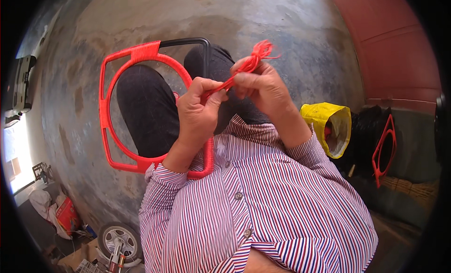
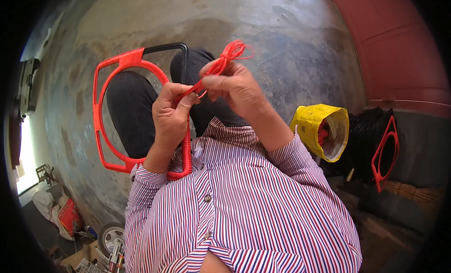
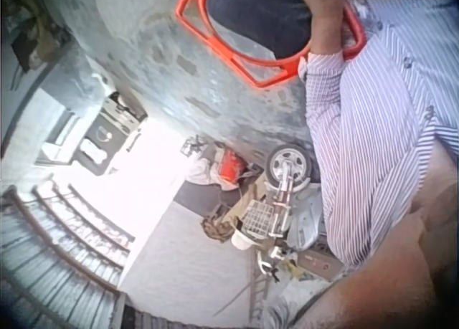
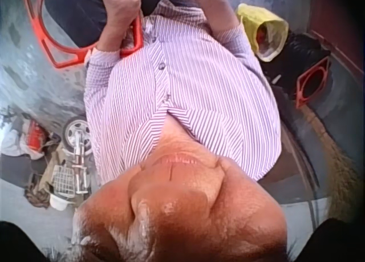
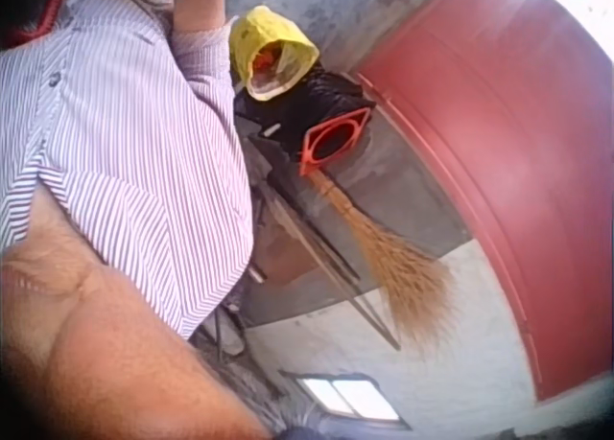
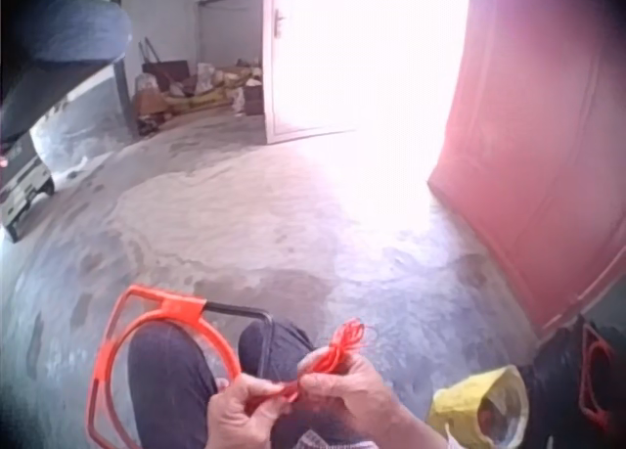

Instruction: Weaving a red cord around a square metal frame to cover it.

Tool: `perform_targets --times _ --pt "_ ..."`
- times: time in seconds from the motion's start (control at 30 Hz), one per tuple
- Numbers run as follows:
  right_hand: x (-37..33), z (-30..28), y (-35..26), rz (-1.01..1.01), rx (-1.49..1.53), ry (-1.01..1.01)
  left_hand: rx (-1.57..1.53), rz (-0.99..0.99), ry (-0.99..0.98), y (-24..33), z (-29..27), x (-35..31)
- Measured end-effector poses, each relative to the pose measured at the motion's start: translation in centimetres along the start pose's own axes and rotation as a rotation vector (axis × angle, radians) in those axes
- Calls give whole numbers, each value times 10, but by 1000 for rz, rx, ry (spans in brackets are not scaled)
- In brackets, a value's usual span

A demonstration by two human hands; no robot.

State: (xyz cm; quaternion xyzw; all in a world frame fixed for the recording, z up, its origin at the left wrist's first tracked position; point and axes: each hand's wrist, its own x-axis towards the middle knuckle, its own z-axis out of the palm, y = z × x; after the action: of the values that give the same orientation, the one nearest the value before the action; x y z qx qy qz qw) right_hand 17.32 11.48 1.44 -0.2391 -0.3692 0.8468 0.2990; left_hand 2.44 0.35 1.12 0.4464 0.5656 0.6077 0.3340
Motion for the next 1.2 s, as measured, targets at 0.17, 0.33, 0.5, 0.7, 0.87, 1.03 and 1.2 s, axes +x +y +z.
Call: perform_targets --times 0.17,0.33,0.5,0.7,0.87,1.03,1.2 --pt "-1 -5 -9 3 105 10 -24 -27 -19 3 1 0" --pt "-3 6 10 73 69 -9 23 -22 -42 1 -1 0" --pt "4 -7 -11 -40 207 23 -26 -22 -27 1 -2 0" --pt "-2 7 8 18 104 -15 4 -29 -51 -1 -5 0" --pt "5 -3 -11 -70 144 67 -67 -57 6 -1 -2 0" --pt "-2 2 -2 -67 -28 23 -236 49 15 13 8 6" --pt "-7 17 -3 -62 -139 -2 99 -115 -79 4 0 2"
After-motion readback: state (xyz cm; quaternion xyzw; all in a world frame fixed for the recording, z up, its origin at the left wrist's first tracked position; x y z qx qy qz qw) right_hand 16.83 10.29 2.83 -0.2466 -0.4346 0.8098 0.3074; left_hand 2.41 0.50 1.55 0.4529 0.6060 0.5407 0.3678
